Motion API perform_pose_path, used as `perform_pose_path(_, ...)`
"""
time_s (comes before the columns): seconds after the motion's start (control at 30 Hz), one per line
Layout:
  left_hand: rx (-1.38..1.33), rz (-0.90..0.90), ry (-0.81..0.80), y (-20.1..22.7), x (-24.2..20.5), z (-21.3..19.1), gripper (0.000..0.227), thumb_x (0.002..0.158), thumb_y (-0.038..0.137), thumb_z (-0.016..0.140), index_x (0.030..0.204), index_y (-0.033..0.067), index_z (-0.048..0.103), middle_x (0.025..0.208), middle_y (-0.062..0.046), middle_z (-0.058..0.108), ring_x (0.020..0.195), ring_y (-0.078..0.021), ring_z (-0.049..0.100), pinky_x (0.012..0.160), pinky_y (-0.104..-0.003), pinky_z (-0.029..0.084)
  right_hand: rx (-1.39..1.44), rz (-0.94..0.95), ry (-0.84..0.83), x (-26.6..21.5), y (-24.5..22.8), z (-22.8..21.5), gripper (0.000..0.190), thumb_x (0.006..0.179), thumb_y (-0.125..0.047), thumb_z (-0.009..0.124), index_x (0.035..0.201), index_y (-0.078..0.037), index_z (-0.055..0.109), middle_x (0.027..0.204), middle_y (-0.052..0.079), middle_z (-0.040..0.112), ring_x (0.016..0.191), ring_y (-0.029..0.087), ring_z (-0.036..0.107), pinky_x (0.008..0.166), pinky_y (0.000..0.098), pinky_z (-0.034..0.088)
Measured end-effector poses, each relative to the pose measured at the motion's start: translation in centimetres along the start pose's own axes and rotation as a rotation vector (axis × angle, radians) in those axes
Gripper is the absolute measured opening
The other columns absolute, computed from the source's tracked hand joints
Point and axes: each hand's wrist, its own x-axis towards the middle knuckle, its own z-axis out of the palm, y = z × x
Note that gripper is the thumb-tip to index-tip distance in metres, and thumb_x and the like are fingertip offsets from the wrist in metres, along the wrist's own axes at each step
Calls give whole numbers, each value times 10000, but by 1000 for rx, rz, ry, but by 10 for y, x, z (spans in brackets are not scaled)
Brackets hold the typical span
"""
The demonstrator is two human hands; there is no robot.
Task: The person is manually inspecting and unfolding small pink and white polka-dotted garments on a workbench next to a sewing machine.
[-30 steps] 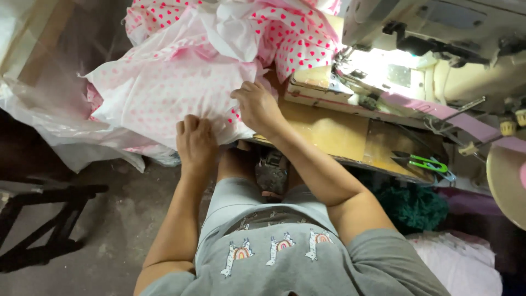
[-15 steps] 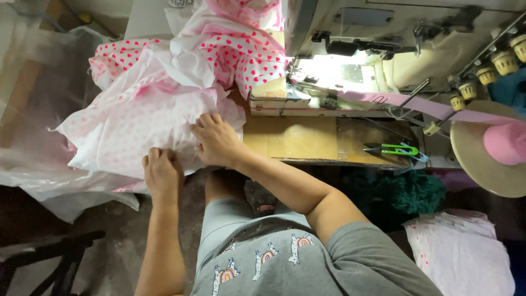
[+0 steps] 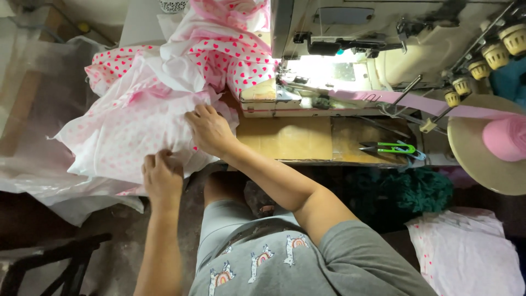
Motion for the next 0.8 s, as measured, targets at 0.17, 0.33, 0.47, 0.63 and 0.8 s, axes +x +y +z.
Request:
perform_pose_path(0.17, 165, 207, 23, -37, 17, 30, 28, 824, 93, 620, 849, 81, 621, 868, -112, 597, 965, -329, 626, 946, -436, 495, 472, -260, 8, -1, 21, -5, 297, 686, -117, 723, 972, -44, 688, 1031, 161, 666, 962, 402, 674, 778, 465, 589)
perform_pose_path(0.33, -94, 63, -112, -15, 12, -6, 106, 866, 79, 610, 783, 97, 545, 828, -124, 563, 900, -368, 595, 800, -457, 476, 58, -159, -216, -11, -21, -31, 555, 674, -380, 843, 1137, -131, 665, 1043, 120, 568, 1016, 364, 626, 854, 437, 572)
perform_pose_path(0.47, -383, -223, -162, 14, 1, -32, 136, 867, 111, 576, 762, 134, 493, 761, -93, 550, 803, -324, 618, 730, -385, 452, 42, -38, -139, 2, -4, -3, 394, 704, -186, 702, 1089, -136, 634, 964, 118, 595, 959, 373, 648, 807, 439, 571)
perform_pose_path(0.63, -602, -455, -120, -30, 11, -22, 147, 844, 67, 530, 842, 212, 502, 686, 36, 481, 622, -128, 525, 572, -256, 403, 341, 83, -49, 9, 8, 3, 475, 710, -44, 620, 1157, -202, 646, 1064, 108, 640, 963, 399, 689, 816, 462, 591)
perform_pose_path(0.8, -339, -402, 296, 22, 100, -52, 283, 824, 139, 718, 776, 291, 483, 623, 143, 556, 609, -32, 667, 625, -205, 440, 1286, 248, 176, -19, 17, 8, 376, 833, -9, 644, 1182, -132, 710, 1129, 79, 672, 1091, 214, 638, 1002, 377, 508)
